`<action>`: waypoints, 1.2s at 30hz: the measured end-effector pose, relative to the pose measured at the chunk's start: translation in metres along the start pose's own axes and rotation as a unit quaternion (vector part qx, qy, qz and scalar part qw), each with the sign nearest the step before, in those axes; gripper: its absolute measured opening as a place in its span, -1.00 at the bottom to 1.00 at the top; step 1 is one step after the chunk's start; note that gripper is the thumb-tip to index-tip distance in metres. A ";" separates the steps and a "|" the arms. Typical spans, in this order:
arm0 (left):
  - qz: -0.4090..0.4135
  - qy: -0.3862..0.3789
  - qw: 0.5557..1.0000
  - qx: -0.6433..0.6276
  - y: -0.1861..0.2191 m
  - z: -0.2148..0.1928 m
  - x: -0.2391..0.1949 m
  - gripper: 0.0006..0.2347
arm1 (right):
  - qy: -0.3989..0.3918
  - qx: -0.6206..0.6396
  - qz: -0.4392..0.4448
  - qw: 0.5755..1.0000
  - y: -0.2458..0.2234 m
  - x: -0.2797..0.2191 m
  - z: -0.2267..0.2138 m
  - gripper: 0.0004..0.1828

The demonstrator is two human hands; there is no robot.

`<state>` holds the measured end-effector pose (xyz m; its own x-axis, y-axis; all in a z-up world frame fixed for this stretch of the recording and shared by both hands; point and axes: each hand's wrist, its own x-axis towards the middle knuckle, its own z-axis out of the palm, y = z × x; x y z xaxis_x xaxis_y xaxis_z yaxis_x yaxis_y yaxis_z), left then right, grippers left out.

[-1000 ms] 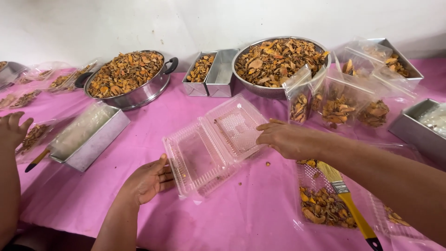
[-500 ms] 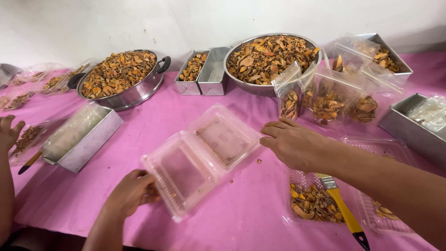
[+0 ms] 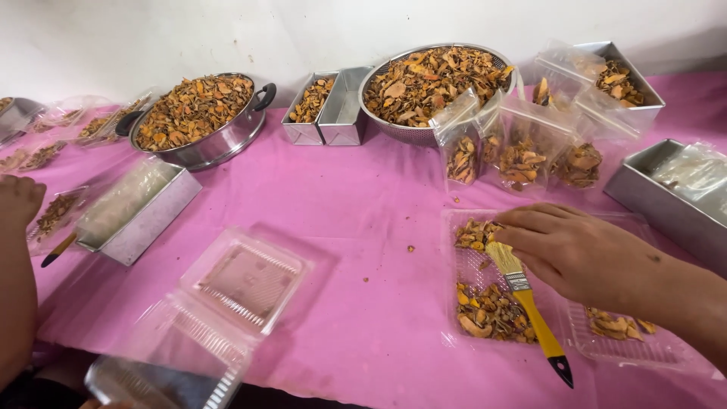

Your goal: Arranging dried turmeric or ginger slices into plastic packaging trays using a brush and hands.

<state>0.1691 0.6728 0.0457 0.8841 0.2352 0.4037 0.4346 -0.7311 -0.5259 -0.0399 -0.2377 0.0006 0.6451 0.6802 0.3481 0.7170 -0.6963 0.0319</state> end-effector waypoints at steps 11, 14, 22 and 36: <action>0.172 -0.130 0.935 0.280 0.008 -0.019 0.019 -0.59 | 0.051 0.016 0.078 0.995 0.031 -0.067 0.015 -0.60; 0.168 -0.138 0.935 0.280 0.006 -0.018 0.019 -0.63 | 0.054 0.041 0.079 0.995 0.030 -0.074 0.019 -0.61; 0.165 -0.154 0.934 0.278 0.019 -0.012 0.030 -0.71 | 0.059 0.052 0.075 0.994 0.033 -0.079 0.025 -0.63; 0.128 -0.105 0.939 0.301 0.017 -0.055 0.001 -0.69 | -0.018 0.039 0.122 0.992 0.039 -0.087 0.036 -0.57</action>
<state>0.1677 0.6255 0.0782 0.9595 0.2692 0.0828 0.1657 -0.3017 -0.9389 -0.0585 -0.3157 -0.0619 0.8102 0.5019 0.3028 0.5552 -0.8227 -0.1220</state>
